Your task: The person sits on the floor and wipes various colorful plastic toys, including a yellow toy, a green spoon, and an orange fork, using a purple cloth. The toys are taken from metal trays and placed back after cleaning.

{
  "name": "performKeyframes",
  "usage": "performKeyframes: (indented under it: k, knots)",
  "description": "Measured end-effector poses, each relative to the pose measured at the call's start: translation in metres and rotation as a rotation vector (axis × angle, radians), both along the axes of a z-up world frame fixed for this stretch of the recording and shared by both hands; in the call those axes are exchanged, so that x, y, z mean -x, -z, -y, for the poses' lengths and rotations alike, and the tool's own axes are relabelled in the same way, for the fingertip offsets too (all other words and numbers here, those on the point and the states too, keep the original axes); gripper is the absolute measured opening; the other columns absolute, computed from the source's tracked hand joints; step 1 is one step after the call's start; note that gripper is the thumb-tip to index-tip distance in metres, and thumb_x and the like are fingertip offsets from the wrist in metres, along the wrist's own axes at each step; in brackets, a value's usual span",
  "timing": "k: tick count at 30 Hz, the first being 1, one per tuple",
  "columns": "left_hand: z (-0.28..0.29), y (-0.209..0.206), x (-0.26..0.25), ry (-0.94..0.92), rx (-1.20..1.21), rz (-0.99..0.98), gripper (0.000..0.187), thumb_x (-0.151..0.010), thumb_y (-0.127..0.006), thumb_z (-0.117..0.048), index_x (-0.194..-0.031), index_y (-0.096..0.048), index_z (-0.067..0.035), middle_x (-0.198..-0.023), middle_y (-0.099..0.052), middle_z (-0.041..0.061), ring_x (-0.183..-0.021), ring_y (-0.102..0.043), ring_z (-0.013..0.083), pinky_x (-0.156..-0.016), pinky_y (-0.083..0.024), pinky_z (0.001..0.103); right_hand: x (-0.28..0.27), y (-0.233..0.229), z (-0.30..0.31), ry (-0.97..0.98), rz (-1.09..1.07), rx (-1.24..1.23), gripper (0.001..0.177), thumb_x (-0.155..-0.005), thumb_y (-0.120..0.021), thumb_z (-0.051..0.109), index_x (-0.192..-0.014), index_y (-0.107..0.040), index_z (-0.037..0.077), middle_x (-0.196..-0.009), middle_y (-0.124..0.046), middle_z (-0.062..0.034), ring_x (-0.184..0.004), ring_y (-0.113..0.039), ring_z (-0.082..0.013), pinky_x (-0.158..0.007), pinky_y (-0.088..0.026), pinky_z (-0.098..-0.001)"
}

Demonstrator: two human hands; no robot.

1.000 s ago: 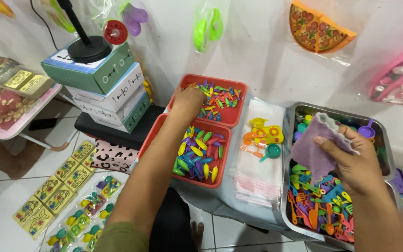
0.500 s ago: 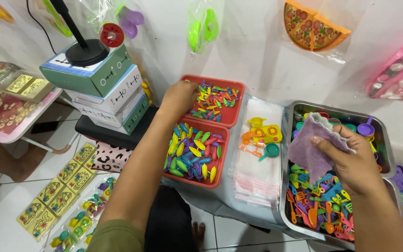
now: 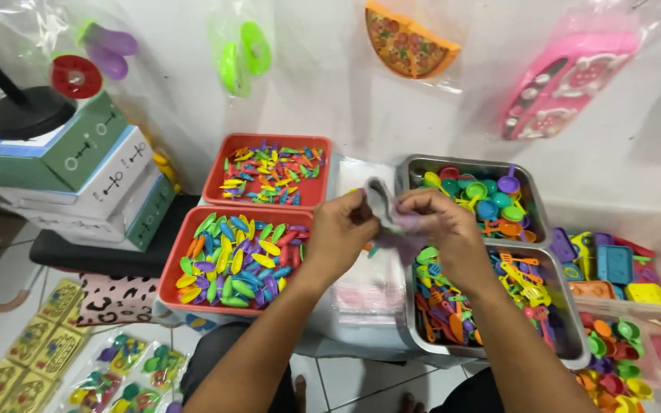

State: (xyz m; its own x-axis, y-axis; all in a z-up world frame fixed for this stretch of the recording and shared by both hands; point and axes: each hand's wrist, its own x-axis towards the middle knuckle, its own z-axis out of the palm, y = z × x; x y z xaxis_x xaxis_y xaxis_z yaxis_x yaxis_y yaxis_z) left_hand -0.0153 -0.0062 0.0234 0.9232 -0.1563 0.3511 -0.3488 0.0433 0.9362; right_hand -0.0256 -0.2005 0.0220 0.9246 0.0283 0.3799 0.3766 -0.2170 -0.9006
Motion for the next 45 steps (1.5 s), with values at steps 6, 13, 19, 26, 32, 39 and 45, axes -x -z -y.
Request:
performKeyframes:
  k: [6, 13, 19, 26, 32, 39, 45]
  knots:
    - [0.007, 0.006, 0.001, -0.093, 0.073, 0.057, 0.011, -0.074, -0.070, 0.003, -0.077, -0.067, -0.007, -0.064, -0.066, 0.008, -0.069, -0.064, 0.0116, -0.068, -0.057, 0.029, 0.003, -0.011, 0.014, -0.262, -0.028, -0.159, 0.043, -0.086, -0.070, -0.006, -0.129, -0.063, -0.005, -0.103, -0.076, -0.0139, -0.096, -0.072, -0.0212, -0.089, -0.057, -0.0381]
    - [0.002, -0.002, 0.008, -0.207, -0.006, 0.329, 0.014, -0.073, -0.075, 0.000, -0.083, -0.069, -0.008, -0.089, -0.064, 0.008, -0.085, -0.064, 0.0244, -0.079, -0.054, 0.035, 0.019, -0.045, -0.002, -0.137, 0.180, 0.292, 0.023, -0.092, -0.069, 0.000, -0.113, -0.077, 0.000, -0.089, -0.076, -0.0110, -0.079, -0.066, -0.0146, -0.070, -0.055, -0.0334]
    - [-0.005, 0.007, 0.005, -0.115, -0.001, 0.332, 0.020, -0.074, -0.080, -0.003, -0.087, -0.066, -0.009, -0.086, -0.065, 0.008, -0.086, -0.068, 0.0307, -0.080, -0.054, 0.039, 0.018, -0.030, -0.001, -0.149, 0.193, 0.476, 0.025, -0.097, -0.056, 0.006, -0.113, -0.076, 0.006, -0.077, -0.071, -0.0086, -0.066, -0.067, -0.0210, -0.063, -0.054, -0.0354]
    - [-0.008, 0.011, 0.007, -0.003, -0.028, 0.262, 0.020, -0.080, -0.084, -0.016, -0.092, -0.068, -0.014, -0.083, -0.067, 0.004, -0.086, -0.069, 0.0269, -0.082, -0.053, 0.039, 0.021, -0.032, -0.003, -0.125, 0.232, 0.616, 0.023, -0.096, -0.053, 0.007, -0.105, -0.074, 0.007, -0.068, -0.069, -0.0148, -0.059, -0.068, -0.0379, -0.054, -0.053, -0.0413]
    - [-0.006, 0.015, 0.012, 0.031, -0.070, 0.253, 0.017, -0.082, -0.082, -0.013, -0.093, -0.069, -0.014, -0.083, -0.068, 0.003, -0.085, -0.071, 0.0243, -0.083, -0.055, 0.037, 0.017, -0.021, 0.009, -0.105, 0.226, 0.745, 0.022, -0.094, -0.053, 0.011, -0.098, -0.074, 0.010, -0.063, -0.066, -0.0182, -0.058, -0.068, -0.0405, -0.051, -0.052, -0.0439]
    - [-0.003, -0.005, 0.020, -0.071, -0.051, 0.204, 0.031, -0.080, -0.082, -0.010, -0.106, -0.064, -0.011, -0.090, -0.071, 0.009, -0.089, -0.072, 0.0297, -0.086, -0.055, 0.042, 0.019, -0.043, 0.002, -0.107, 0.288, 0.530, 0.020, -0.090, -0.067, 0.001, -0.104, -0.079, 0.009, -0.080, -0.077, -0.0110, -0.070, -0.075, -0.0310, -0.061, -0.057, -0.0388]
    - [-0.002, -0.007, 0.022, -0.127, -0.023, 0.160, 0.039, -0.078, -0.081, -0.011, -0.108, -0.057, -0.010, -0.088, -0.069, 0.007, -0.087, -0.070, 0.0233, -0.084, -0.054, 0.035, 0.020, -0.039, 0.001, -0.168, 0.288, 0.492, 0.021, -0.094, -0.062, -0.001, -0.110, -0.075, 0.001, -0.085, -0.076, -0.0156, -0.072, -0.073, -0.0329, -0.065, -0.056, -0.0422]
